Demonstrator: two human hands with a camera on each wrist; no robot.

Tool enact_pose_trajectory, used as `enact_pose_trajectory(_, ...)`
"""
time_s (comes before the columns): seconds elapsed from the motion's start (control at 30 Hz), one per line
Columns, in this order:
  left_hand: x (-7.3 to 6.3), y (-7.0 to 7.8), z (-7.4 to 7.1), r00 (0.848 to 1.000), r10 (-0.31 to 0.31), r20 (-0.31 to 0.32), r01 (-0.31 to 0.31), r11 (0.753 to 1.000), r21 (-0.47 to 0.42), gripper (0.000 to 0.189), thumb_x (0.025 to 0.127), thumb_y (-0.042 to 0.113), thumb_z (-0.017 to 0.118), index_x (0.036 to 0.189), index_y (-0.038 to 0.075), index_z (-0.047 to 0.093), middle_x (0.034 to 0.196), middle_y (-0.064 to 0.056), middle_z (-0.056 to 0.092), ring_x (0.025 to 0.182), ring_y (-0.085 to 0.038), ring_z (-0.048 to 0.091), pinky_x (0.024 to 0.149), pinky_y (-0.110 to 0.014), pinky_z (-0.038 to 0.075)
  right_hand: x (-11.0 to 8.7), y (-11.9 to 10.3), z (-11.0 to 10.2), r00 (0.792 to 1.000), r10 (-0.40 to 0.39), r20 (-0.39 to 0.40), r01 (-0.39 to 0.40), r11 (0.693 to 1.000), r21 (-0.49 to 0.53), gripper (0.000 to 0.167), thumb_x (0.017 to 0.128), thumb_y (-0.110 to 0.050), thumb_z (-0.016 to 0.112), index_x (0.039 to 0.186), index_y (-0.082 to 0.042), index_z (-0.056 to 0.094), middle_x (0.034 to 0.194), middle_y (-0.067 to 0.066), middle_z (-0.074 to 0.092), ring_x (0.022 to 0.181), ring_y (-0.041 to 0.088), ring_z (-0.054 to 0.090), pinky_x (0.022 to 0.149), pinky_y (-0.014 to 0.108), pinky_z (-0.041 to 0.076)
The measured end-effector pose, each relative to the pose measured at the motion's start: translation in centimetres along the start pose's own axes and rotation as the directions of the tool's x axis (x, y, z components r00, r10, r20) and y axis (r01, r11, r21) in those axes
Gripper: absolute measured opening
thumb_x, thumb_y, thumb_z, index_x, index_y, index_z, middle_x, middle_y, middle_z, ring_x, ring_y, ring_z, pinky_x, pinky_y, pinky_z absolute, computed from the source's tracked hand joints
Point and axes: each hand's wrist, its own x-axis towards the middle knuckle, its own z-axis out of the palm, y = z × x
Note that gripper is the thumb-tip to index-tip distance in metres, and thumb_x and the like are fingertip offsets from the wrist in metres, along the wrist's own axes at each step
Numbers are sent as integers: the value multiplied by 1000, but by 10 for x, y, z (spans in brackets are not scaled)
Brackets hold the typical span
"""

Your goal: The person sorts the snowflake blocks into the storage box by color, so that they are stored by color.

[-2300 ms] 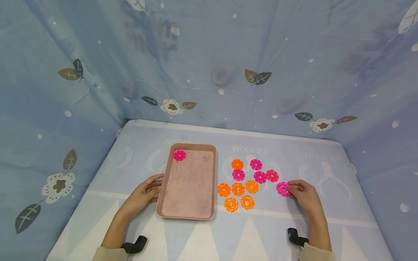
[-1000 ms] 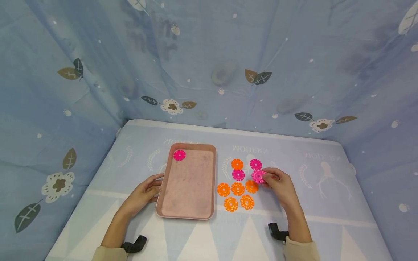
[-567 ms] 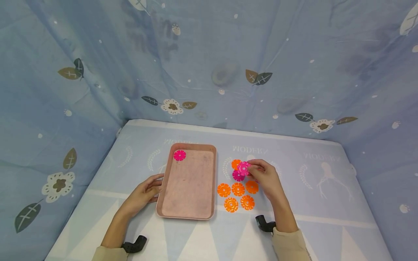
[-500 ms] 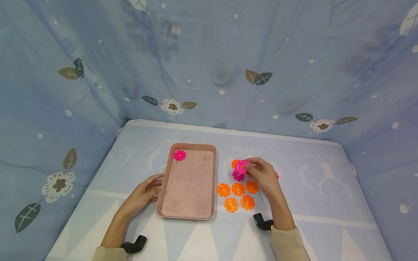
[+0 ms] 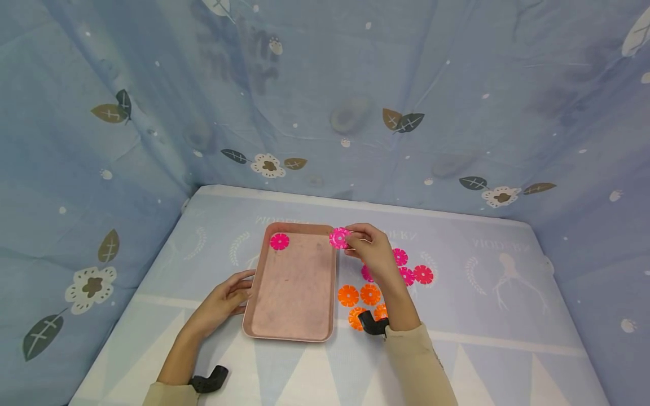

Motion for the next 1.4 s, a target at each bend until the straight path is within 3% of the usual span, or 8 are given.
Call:
enact_pose_trajectory(0.23,0,-1,-1,1000,2,3,-2,1000,5,49,102,11,59,149,12,45,135,-20,53,120,-35,57,85,-39,58,22,-1,38,999,-8,34,4,992,128,29,98,-4,64,124,8,60,98,14,63,86,23,66,86,45,57)
enact_pose_trajectory(0.6,1,2,1,1000,10,9,-10,1000,19,49,102,10,58,149,11,44,135,-22,53,118,-36,59,84,-38,58,43,16,88,996,70,-48,-55,964,261,23,96,1,64,118,8,63,96,15,68,80,23,67,96,60,46)
enact_pose_trajectory(0.9,1,4,1,1000,19,17,-19,1000,9,50,102,11,58,150,11,43,136,-22,52,119,-36,58,85,-39,58,55,42,110,981,151,-119,-128,974,185,24,93,7,62,116,9,65,93,20,70,70,22,70,72,41,61)
enact_pose_trajectory(1.13,1,5,1,1000,16,15,-16,1000,7,50,102,9,57,150,11,43,136,-22,52,119,-36,58,85,-39,58,57,53,116,956,253,-148,-215,948,234,25,94,6,63,119,7,59,96,20,63,74,26,70,72,40,61)
enact_pose_trajectory(1.4,0,4,0,1000,8,12,-8,1000,3,50,102,8,57,150,11,43,136,-22,52,119,-36,58,85,-39,58,57,60,116,957,258,-132,-227,950,213,29,95,7,61,123,10,55,102,24,62,77,29,72,70,39,61)
